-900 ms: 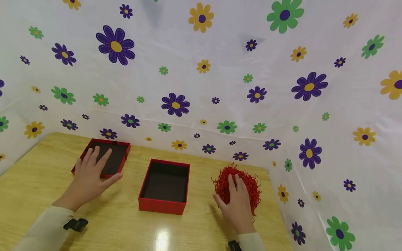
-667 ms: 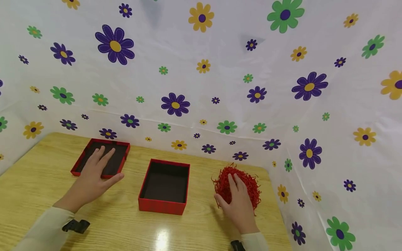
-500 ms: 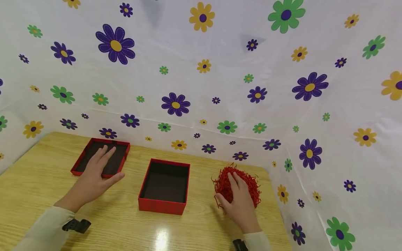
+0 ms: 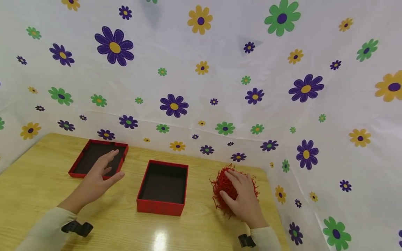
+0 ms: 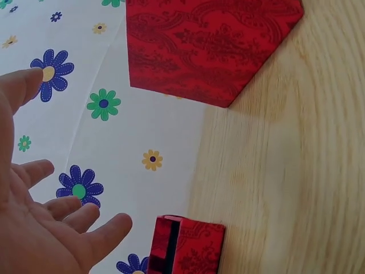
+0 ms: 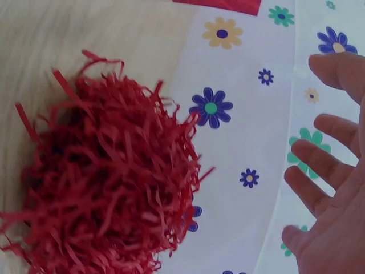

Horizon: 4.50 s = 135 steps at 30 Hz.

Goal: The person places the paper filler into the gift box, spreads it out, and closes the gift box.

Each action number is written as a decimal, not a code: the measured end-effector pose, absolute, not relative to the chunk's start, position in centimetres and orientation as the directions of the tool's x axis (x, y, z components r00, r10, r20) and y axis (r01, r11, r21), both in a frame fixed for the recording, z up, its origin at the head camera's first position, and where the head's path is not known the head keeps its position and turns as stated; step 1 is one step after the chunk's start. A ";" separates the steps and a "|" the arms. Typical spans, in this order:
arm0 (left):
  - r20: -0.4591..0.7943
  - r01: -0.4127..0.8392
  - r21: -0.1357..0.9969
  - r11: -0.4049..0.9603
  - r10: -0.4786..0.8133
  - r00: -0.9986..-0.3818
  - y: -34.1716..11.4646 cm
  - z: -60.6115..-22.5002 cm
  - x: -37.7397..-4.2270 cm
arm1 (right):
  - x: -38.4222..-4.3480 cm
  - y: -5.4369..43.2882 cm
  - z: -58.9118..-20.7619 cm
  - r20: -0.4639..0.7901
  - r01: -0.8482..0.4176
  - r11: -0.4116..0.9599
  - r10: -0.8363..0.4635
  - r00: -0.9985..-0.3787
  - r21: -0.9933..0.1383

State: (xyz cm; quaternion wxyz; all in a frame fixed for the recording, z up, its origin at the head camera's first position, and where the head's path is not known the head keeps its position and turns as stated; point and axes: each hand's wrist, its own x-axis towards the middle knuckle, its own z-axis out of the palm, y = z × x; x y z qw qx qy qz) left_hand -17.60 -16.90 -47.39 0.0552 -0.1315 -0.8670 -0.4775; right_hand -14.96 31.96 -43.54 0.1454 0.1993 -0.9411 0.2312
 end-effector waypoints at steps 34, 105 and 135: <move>-0.046 0.036 0.970 0.239 0.329 -0.943 -12.6 -51.3 -17.7 | -18.6 36.7 -46.8 -0.087 -0.203 0.909 -0.250 -0.964 -0.364; -0.115 -0.111 0.993 0.032 0.358 -0.927 -11.6 -51.5 -17.6 | -19.2 36.0 -41.6 0.215 -0.269 0.895 -0.201 -0.956 -0.355; -0.102 -0.093 0.995 0.042 0.368 -0.924 -11.6 -50.9 -17.1 | -19.0 35.8 -38.3 0.291 -0.339 0.882 -0.247 -0.924 -0.328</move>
